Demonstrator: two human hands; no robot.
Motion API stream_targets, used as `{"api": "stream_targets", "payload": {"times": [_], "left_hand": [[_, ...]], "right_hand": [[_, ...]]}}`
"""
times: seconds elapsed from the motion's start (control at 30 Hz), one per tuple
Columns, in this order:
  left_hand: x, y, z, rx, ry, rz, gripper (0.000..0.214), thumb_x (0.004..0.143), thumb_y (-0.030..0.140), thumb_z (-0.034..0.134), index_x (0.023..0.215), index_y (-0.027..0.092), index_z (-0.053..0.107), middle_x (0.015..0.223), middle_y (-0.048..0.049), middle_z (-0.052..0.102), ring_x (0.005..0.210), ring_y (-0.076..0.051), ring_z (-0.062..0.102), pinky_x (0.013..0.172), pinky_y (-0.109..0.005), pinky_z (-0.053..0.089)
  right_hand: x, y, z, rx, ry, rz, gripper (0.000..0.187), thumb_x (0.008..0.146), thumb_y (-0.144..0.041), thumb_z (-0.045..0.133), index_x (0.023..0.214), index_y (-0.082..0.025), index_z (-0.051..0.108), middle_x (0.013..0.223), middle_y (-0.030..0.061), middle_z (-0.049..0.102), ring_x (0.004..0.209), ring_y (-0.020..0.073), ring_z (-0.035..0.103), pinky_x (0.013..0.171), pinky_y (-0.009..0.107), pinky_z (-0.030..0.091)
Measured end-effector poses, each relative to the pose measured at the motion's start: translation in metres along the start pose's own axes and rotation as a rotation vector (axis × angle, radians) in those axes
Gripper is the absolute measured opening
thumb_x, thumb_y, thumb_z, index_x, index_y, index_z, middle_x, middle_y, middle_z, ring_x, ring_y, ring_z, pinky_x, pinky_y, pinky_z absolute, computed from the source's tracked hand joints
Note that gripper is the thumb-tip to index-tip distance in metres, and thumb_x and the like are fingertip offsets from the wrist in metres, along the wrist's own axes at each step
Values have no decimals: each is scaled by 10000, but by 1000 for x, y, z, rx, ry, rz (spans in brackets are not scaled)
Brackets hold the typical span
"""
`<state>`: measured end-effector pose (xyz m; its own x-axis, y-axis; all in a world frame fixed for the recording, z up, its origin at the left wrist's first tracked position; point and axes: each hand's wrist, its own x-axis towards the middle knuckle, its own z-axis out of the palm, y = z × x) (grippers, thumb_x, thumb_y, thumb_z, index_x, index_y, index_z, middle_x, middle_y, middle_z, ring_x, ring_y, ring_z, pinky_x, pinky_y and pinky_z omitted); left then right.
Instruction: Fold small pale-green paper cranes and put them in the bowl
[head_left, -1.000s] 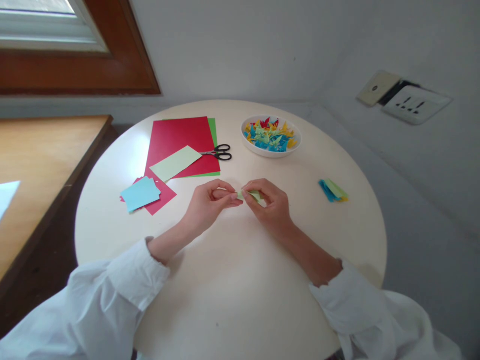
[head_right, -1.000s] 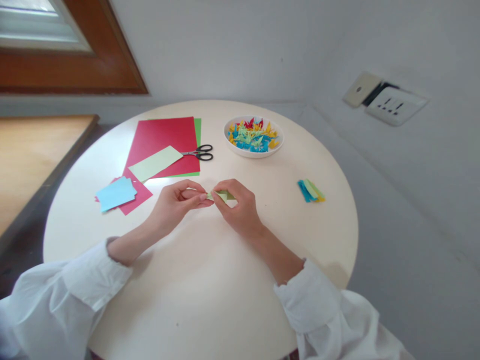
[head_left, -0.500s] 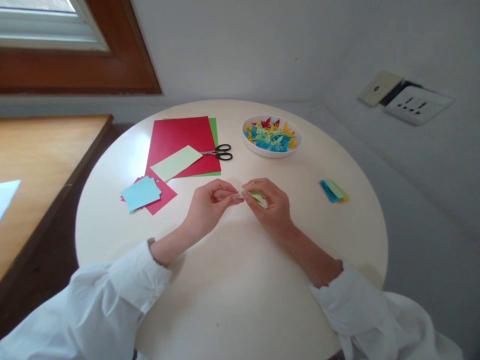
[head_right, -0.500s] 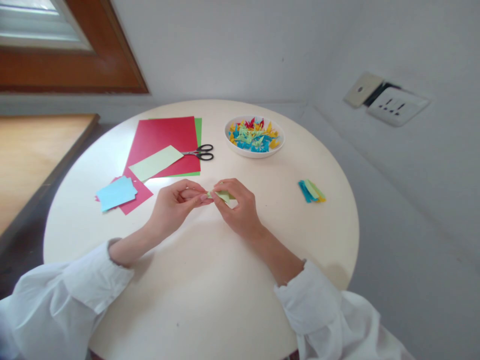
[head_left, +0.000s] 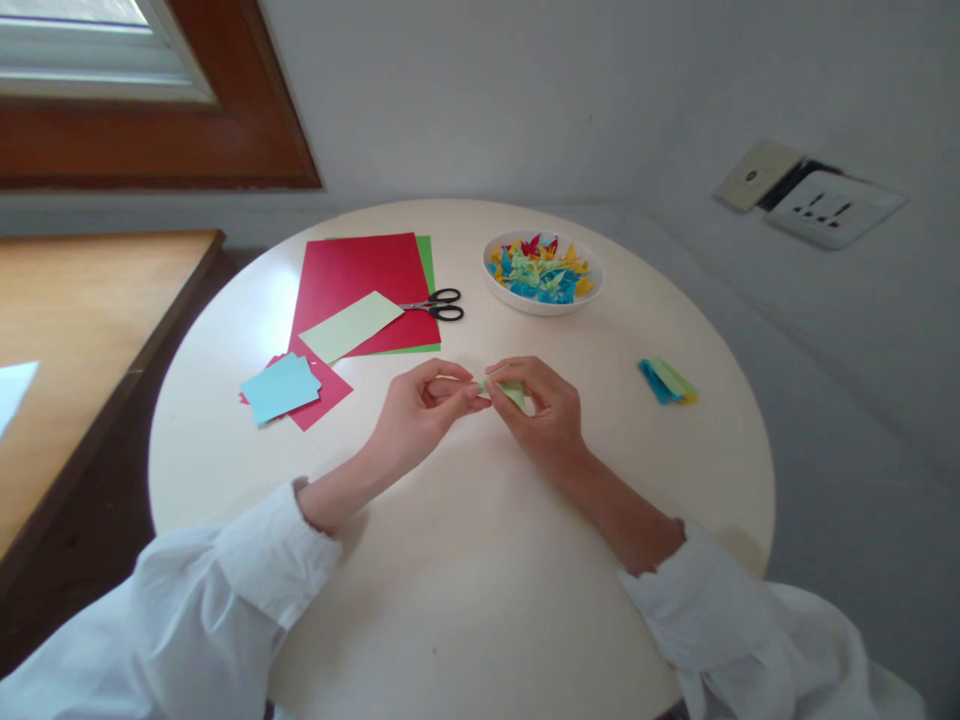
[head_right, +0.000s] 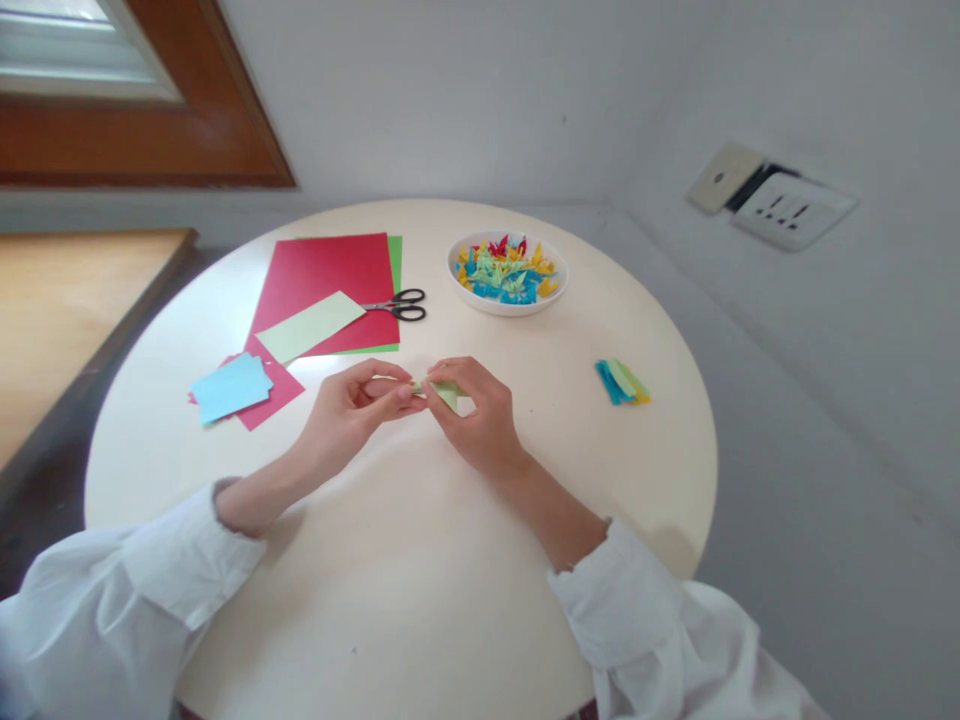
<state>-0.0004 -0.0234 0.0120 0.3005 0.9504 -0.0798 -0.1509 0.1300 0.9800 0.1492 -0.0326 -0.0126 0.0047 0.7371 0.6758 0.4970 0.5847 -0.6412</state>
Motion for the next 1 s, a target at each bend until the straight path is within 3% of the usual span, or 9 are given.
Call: {"api": "stream_targets", "payload": {"times": [0.23,0.7,1.0], "left_hand": [[1,-1,2,-62,21,-101,364,557,391,778,715,119,595,625,-23,688,718,-214,694,805,-382,556],[2,-7,2,-35,10,11,399,575,451,747,741,120,597,669,-30,689,771,-222,688,840,-406,546],[3,-13,0,-34,-4,69,307,645,385,715,758,125,596,690,-23,683,759,-205,687,826,-397,552]], "right_hand": [[0,1,0,0,-5,-41,32,772,-174,598,753,-199,603,787,40,660,756,151,628,690,294,514],[0,0,0,-58,6,-53,18,783,-201,592,766,-206,589,802,43,658,767,154,630,696,297,520],[0,1,1,-68,20,-51,18,779,-194,591,770,-210,587,803,38,656,760,152,632,687,295,522]]}}
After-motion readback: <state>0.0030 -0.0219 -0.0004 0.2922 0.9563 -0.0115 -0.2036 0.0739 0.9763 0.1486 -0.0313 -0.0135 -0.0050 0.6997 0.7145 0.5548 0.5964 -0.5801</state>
